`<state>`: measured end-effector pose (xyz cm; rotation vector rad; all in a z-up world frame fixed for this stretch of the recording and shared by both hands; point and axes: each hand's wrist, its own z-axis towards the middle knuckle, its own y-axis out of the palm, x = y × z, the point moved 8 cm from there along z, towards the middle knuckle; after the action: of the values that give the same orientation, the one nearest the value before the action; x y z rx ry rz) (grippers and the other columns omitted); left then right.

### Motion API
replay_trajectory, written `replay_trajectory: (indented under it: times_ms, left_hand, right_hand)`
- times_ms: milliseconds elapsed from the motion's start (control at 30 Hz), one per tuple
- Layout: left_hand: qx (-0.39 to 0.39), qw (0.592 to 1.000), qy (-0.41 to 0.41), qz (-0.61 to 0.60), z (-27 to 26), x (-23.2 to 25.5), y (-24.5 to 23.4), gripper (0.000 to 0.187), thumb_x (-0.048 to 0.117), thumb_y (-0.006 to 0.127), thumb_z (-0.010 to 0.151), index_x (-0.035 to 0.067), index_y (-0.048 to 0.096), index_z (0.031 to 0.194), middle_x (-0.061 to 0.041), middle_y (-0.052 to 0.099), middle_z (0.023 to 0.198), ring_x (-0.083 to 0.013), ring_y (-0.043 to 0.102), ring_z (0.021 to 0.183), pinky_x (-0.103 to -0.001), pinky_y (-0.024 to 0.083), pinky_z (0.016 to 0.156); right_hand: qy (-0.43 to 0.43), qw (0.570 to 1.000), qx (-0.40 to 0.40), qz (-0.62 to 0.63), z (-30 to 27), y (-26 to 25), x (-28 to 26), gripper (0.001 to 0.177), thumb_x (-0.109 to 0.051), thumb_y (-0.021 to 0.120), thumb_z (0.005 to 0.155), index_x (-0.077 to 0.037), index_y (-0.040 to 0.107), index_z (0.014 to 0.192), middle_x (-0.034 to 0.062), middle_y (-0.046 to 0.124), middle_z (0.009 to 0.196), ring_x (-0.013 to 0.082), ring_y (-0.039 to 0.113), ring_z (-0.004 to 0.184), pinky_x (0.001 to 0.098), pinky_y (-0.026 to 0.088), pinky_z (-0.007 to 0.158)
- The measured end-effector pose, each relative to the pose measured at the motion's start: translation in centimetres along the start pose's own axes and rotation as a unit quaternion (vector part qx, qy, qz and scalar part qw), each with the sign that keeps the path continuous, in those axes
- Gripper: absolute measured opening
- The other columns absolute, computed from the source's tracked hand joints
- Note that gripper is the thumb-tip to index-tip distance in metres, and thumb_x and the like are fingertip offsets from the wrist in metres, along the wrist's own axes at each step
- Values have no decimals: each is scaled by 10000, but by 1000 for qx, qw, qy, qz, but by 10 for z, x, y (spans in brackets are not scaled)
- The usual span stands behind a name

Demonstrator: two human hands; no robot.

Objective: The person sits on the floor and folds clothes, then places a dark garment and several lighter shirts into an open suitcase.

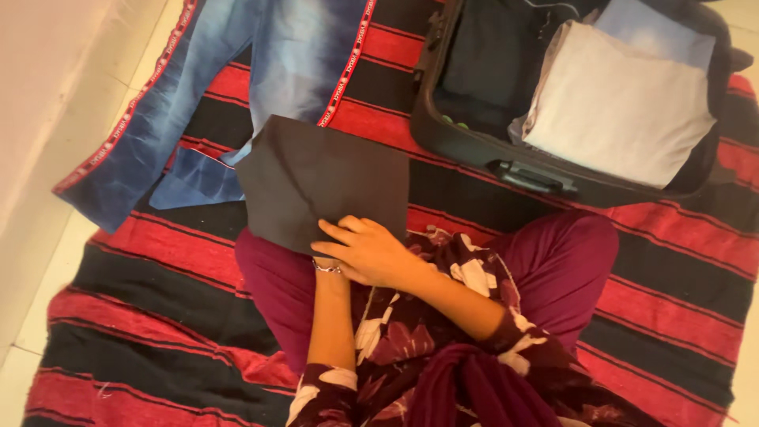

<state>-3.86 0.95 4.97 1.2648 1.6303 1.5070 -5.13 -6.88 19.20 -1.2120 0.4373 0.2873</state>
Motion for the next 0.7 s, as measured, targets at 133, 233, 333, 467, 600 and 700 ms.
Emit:
replay_trajectory:
  times_ms: [133, 233, 333, 467, 600, 700]
  left_hand:
    - [-12, 999, -27, 20, 5, -1, 10, 677, 535, 438, 1030, 41, 499, 1489, -141, 510, 1529, -307, 437, 1427, -451, 307, 1173]
    - [-19, 998, -53, 28, 6, -9, 10, 690, 544, 454, 1024, 36, 495, 1489, -144, 510, 1525, -311, 445, 1418, -456, 321, 1166]
    - [-20, 996, -82, 41, 0, -21, 7, 703, 553, 471, 1017, 32, 492, 1489, -147, 511, 1521, -316, 452, 1409, -461, 335, 1159]
    - [-26, 991, -116, 61, -2, -37, 6, 722, 564, 493, 1008, 26, 487, 1490, -151, 512, 1516, -321, 462, 1397, -467, 353, 1150]
    - [-31, 989, -122, 76, 2, -46, 7, 742, 575, 516, 1000, 20, 483, 1490, -155, 513, 1511, -327, 472, 1385, -474, 371, 1141]
    - [-27, 990, -101, 94, 11, -41, 9, 758, 584, 532, 993, 15, 479, 1491, -158, 514, 1507, -331, 480, 1377, -479, 385, 1134]
  right_hand:
    - [38, 985, 152, 78, -22, -61, 13, 466, -263, 789, 881, -140, 648, 1308, 110, 596, 1440, 330, 537, 1370, 467, 429, 1129]
    - [226, 929, 283, 74, -48, -78, 62, 672, -321, 798, 854, -76, 512, 1411, 148, 545, 1472, 313, 520, 1379, 464, 440, 1139]
    - [394, 808, 292, 326, -86, -34, 118, 882, -357, 805, 838, -39, 334, 1512, 174, 494, 1453, 286, 521, 1326, 430, 474, 1066]
    - [472, 530, 272, 650, -128, 53, 149, 794, -326, 804, 848, -32, 443, 1492, 166, 582, 1406, 272, 582, 1270, 421, 505, 1036]
    - [467, 450, 307, 696, -142, 65, 162, 669, -227, 809, 809, -63, 525, 1393, 128, 626, 1302, 256, 629, 1179, 411, 553, 968]
    - [412, 526, 348, 658, -138, 34, 170, 553, -153, 826, 854, 21, 579, 1318, 158, 671, 1224, 284, 650, 1128, 417, 565, 948]
